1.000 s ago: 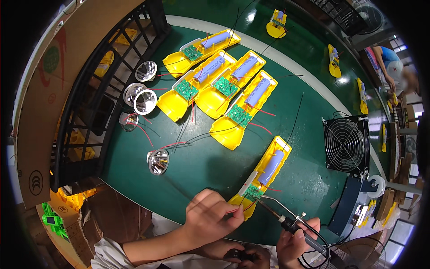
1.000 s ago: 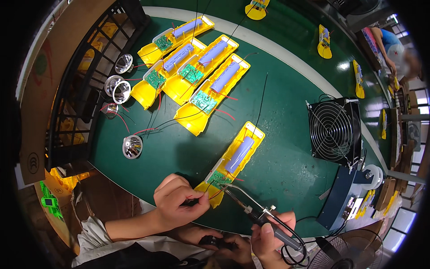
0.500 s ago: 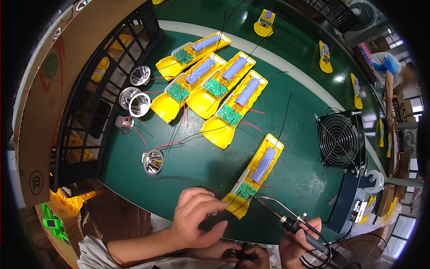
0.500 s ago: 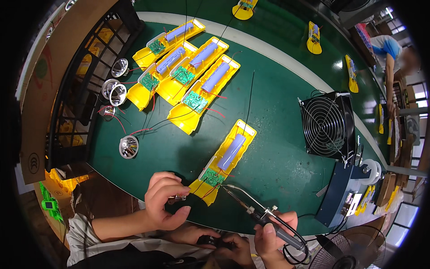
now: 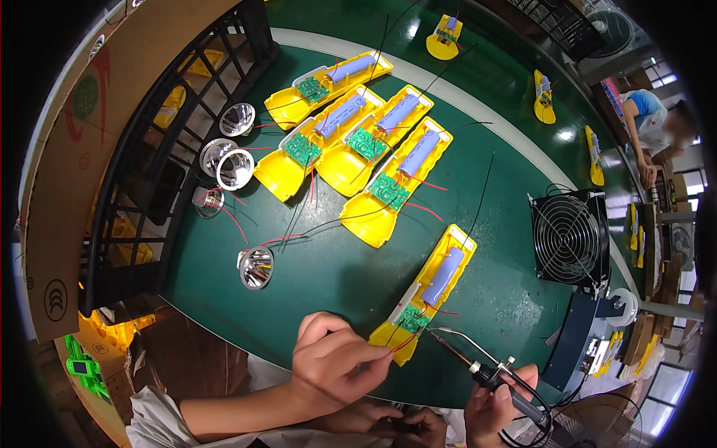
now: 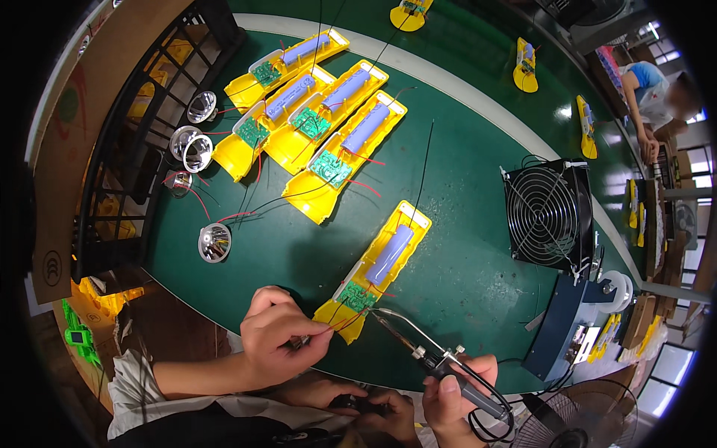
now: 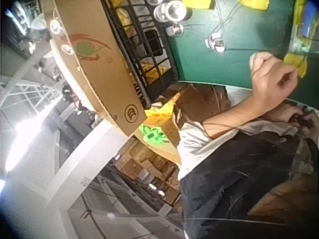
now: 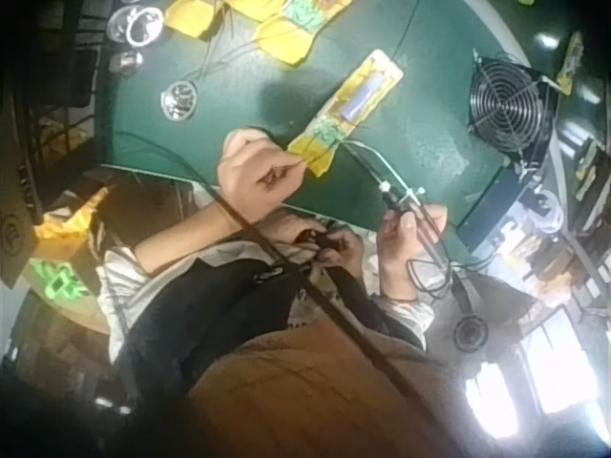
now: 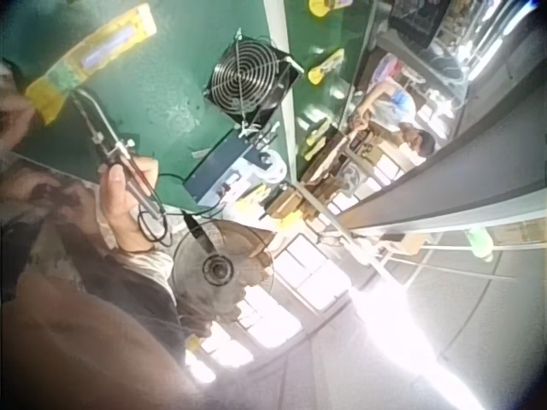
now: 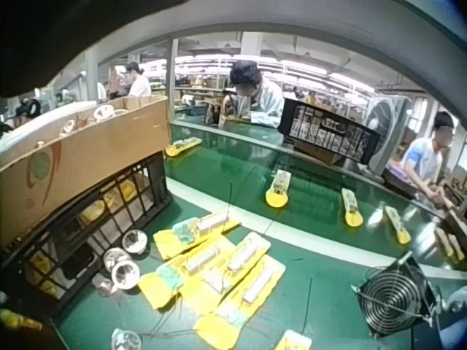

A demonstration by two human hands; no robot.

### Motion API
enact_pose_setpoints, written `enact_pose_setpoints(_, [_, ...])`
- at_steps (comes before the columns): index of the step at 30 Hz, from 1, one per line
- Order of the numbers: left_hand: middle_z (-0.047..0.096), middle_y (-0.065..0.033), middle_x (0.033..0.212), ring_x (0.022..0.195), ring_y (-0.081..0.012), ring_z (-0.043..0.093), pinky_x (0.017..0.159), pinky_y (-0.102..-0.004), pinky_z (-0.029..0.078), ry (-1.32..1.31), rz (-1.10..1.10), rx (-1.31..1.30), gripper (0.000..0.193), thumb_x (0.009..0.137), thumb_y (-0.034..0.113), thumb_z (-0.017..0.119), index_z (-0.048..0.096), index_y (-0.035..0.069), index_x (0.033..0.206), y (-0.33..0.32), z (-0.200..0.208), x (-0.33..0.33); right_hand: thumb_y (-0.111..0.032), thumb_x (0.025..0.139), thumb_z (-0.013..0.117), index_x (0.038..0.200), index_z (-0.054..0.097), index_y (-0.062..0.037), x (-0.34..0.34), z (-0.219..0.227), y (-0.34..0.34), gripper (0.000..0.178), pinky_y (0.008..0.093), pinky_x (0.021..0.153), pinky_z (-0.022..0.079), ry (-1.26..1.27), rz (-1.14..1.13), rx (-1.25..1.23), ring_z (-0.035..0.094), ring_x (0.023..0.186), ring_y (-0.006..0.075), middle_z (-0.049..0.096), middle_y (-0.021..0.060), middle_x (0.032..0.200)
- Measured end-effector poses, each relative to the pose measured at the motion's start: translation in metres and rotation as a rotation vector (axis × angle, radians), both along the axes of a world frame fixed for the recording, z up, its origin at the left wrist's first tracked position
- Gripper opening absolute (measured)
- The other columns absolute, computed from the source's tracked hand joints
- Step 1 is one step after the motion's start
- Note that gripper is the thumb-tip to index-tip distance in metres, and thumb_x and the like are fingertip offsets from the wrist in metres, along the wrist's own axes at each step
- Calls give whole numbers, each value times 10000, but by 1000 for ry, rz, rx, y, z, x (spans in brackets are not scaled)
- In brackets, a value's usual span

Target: The person solders wires onto circuit boards inside flashlight casings using a soldering iron and places the assembled flashlights onto a conveyor belt by hand.

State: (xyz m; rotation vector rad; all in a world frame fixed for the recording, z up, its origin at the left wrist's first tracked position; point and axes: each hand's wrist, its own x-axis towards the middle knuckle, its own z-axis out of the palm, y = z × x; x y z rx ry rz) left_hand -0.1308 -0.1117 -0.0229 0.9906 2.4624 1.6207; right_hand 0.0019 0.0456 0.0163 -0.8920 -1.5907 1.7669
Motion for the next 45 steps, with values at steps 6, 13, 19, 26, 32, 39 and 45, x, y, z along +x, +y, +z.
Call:
enact_pose_setpoints(6, [444, 35, 548, 569, -153, 422, 594, -286, 315, -4, 87, -39, 160, 507, 66, 690, 584, 131, 608, 9, 1, 4, -242, 715, 608, 773, 350, -27, -9, 6, -5, 341, 167, 471, 395, -59, 11, -7, 442, 488, 72, 416, 23, 612])
enact_pose_setpoints(13, [424, 40, 560, 566, -151, 410, 614, -292, 266, -41, 124, -103, 170, 525, 117, 699, 543, 160, 576, 15, -2, 7, -254, 732, 575, 778, 331, -27, -12, 5, -5, 336, 170, 419, 353, -186, 33, -31, 422, 475, 72, 428, 34, 597])
enact_pose_setpoints(19, [405, 36, 529, 532, -144, 384, 587, -283, 260, -29, 128, -76, 164, 508, 80, 685, 545, 140, 569, 16, -3, 5, -275, 726, 567, 778, 313, -37, -11, 1, -4, 352, 169, 377, 327, -242, 21, 110, 401, 407, 76, 453, 44, 549])
enact_pose_setpoints(26, [408, 36, 550, 548, -147, 396, 598, -294, 259, -31, 114, -81, 171, 526, 105, 698, 541, 149, 576, 14, -3, 5, -297, 720, 563, 781, 309, -30, -19, 4, -8, 374, 161, 379, 324, -207, -5, 21, 391, 400, 71, 447, 45, 543])
enact_pose_setpoints(32, [409, 40, 550, 541, -147, 393, 599, -289, 256, -32, 119, -82, 177, 531, 105, 696, 530, 151, 569, 14, -3, 6, -236, 754, 594, 848, 326, -26, -4, -2, -2, 353, 189, 450, 404, -100, 84, -62, 477, 478, 88, 492, 72, 660])
enact_pose_setpoints(39, [409, 42, 543, 538, -144, 393, 597, -291, 254, -37, 122, -76, 174, 530, 104, 695, 534, 154, 572, 14, -2, 7, -224, 755, 574, 852, 331, -15, -6, 1, -1, 334, 185, 410, 365, -122, 92, -15, 455, 428, 81, 479, 66, 576])
enact_pose_setpoints(45, [405, 45, 537, 531, -139, 392, 594, -289, 252, -36, 120, -69, 176, 525, 99, 696, 534, 152, 572, 14, -4, 7, -229, 757, 577, 856, 339, -19, -1, 5, 1, 333, 186, 409, 364, -134, 92, 95, 451, 430, 78, 486, 67, 584])
